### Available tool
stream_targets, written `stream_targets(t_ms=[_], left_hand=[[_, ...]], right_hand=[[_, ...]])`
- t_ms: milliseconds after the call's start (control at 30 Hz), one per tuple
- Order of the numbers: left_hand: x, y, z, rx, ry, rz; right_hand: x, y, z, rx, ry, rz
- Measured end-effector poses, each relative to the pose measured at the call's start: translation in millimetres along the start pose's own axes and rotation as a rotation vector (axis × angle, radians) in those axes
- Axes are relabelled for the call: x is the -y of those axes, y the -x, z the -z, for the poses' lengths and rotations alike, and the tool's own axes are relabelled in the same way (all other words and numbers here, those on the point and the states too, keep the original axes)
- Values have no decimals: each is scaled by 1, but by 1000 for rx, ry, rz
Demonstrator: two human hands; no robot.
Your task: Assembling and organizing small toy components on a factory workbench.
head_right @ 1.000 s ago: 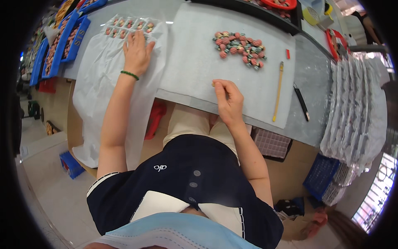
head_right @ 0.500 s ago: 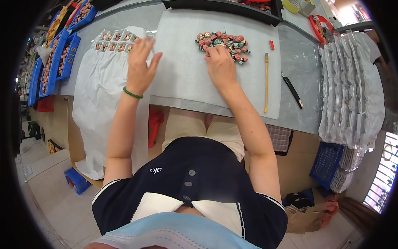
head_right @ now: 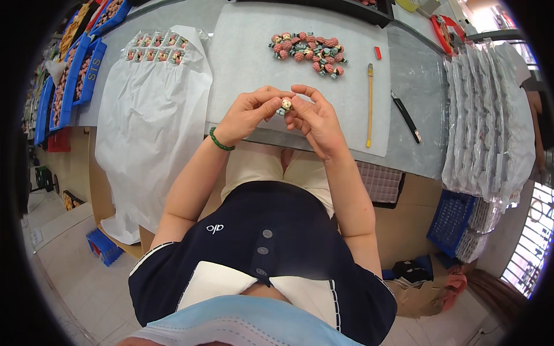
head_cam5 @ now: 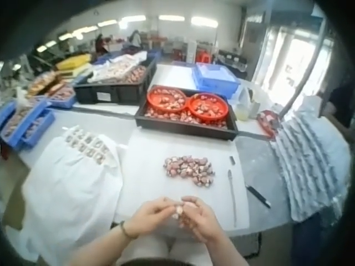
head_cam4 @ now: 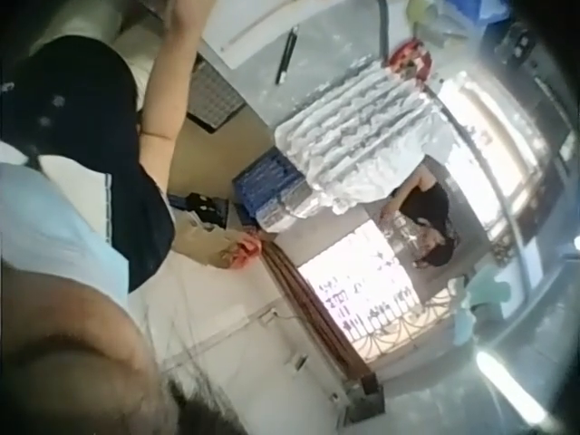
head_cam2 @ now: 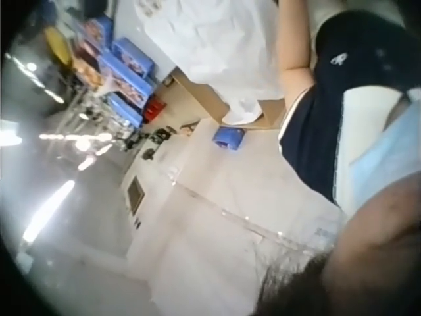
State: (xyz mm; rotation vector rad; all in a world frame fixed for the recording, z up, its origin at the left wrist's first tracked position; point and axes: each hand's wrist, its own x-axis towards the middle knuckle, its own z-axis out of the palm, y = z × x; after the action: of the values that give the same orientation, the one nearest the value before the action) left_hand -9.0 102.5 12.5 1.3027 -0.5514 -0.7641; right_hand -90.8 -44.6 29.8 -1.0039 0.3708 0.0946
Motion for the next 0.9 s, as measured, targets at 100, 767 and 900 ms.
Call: stream_targets(t_ms=[100,767,900], left_hand=[[-1,3,-3,14,141,64],[10,13,-9,-147,490,108],[13,11,-9,-138,555,157]], right_hand=[[-6,3,-2,-60,-2,-3],[-40,10,-10,-264,789,857],[-47,4,-8,-348,835,956]])
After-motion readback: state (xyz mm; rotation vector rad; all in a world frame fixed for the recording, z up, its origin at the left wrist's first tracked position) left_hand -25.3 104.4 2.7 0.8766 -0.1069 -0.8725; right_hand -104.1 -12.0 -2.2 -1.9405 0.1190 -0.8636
